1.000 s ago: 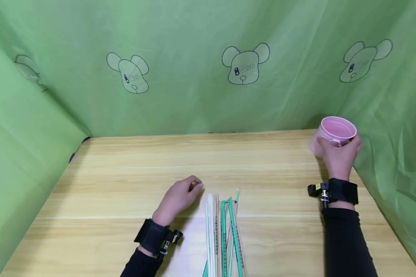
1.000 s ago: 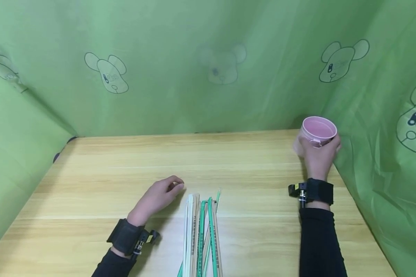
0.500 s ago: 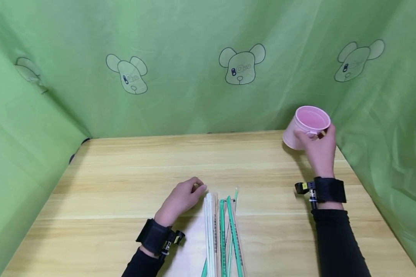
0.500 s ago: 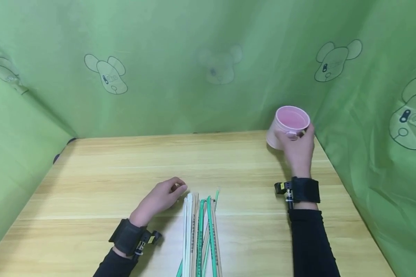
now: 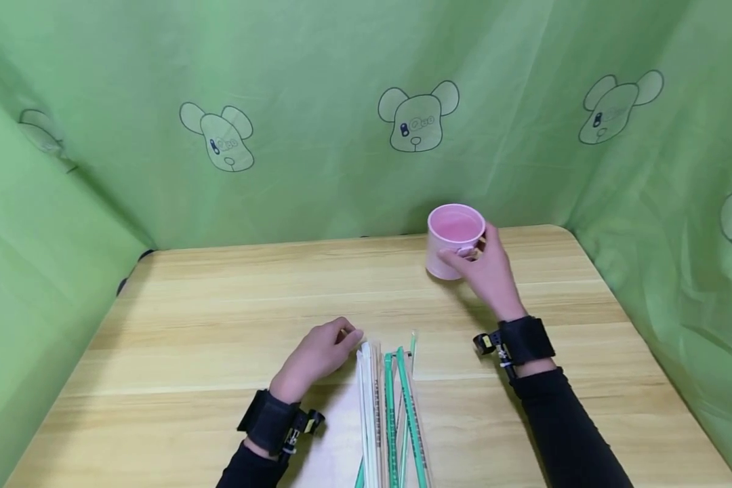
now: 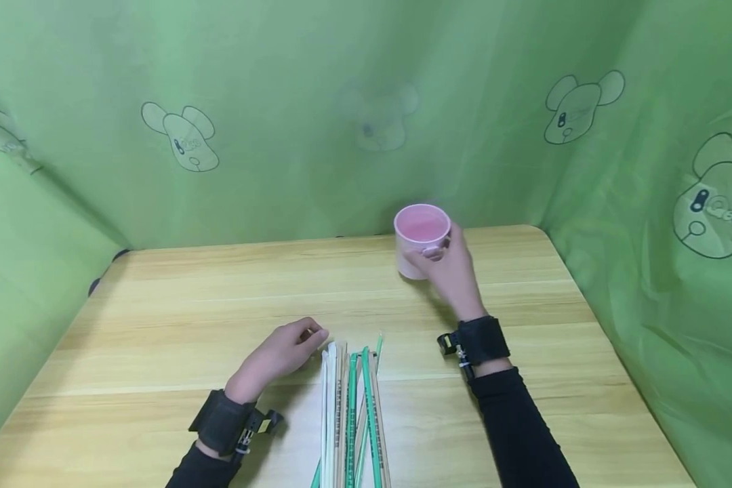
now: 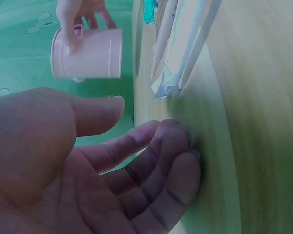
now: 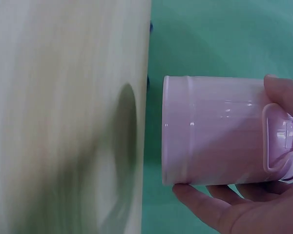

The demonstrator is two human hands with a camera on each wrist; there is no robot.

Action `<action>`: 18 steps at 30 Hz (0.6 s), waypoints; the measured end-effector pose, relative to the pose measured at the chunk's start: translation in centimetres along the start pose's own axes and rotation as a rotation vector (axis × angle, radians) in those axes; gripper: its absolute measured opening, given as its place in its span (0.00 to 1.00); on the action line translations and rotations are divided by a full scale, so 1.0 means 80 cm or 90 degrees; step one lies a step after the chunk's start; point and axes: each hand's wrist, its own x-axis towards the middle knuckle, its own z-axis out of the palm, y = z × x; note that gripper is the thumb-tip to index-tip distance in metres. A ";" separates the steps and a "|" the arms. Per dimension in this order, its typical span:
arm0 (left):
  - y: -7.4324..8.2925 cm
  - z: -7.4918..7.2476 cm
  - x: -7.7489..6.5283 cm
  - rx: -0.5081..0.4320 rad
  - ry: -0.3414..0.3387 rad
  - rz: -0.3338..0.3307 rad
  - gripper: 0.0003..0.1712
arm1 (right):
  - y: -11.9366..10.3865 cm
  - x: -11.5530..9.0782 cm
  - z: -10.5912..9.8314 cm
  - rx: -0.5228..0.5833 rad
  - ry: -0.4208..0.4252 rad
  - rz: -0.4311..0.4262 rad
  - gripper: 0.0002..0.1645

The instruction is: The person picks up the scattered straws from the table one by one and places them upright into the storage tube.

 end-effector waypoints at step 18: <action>0.007 0.002 0.000 0.032 -0.004 0.027 0.15 | -0.019 -0.029 0.076 0.053 -0.135 -0.005 0.61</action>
